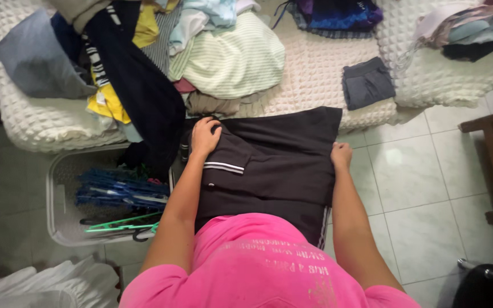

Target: The person folds several items of clothing, including a black shirt, a grey shirt, a green shirt, and striped shorts, and places them in a stack on a white textured surface.

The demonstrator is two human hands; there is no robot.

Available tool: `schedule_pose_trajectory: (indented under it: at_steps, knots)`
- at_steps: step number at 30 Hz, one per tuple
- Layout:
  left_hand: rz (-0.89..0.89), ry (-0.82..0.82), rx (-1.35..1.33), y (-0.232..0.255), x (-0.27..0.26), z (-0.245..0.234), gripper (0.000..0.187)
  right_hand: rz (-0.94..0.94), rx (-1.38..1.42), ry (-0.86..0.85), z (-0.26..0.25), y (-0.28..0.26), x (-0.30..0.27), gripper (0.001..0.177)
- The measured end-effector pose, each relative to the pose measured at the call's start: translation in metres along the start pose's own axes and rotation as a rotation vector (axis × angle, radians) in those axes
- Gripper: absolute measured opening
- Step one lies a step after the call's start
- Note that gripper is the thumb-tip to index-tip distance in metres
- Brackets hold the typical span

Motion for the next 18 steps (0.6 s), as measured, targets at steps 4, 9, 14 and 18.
schedule_pose_trajectory:
  at_steps: [4, 9, 14, 18]
  knots:
    - [-0.219, 0.079, -0.261, -0.057, 0.008, 0.001, 0.024, 0.034, 0.028, -0.051, -0.013, -0.002, 0.012, 0.049]
    - [-0.838, -0.140, -0.009, -0.160, -0.003, 0.021, 0.070, 0.582, 0.375, -0.493, -0.008, 0.033, -0.002, 0.073]
    - [-1.004, -0.360, 0.022, -0.180, -0.003, 0.043, 0.114, 0.703, 0.556, -0.726, 0.010, 0.022, -0.017, 0.068]
    - [-0.965, -0.443, 0.072, -0.181, 0.001, 0.047, 0.110, 0.545, 0.656, -0.521, -0.001, 0.022, 0.003, 0.051]
Point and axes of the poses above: each hand's wrist, its own x-axis towards the middle knuckle, its own z-axis out of the palm, y = z × x, the point moved 8 cm from there along x, towards the middle knuckle, and after that the axes turned 5 degrees about -z, right-handed, at the moved point
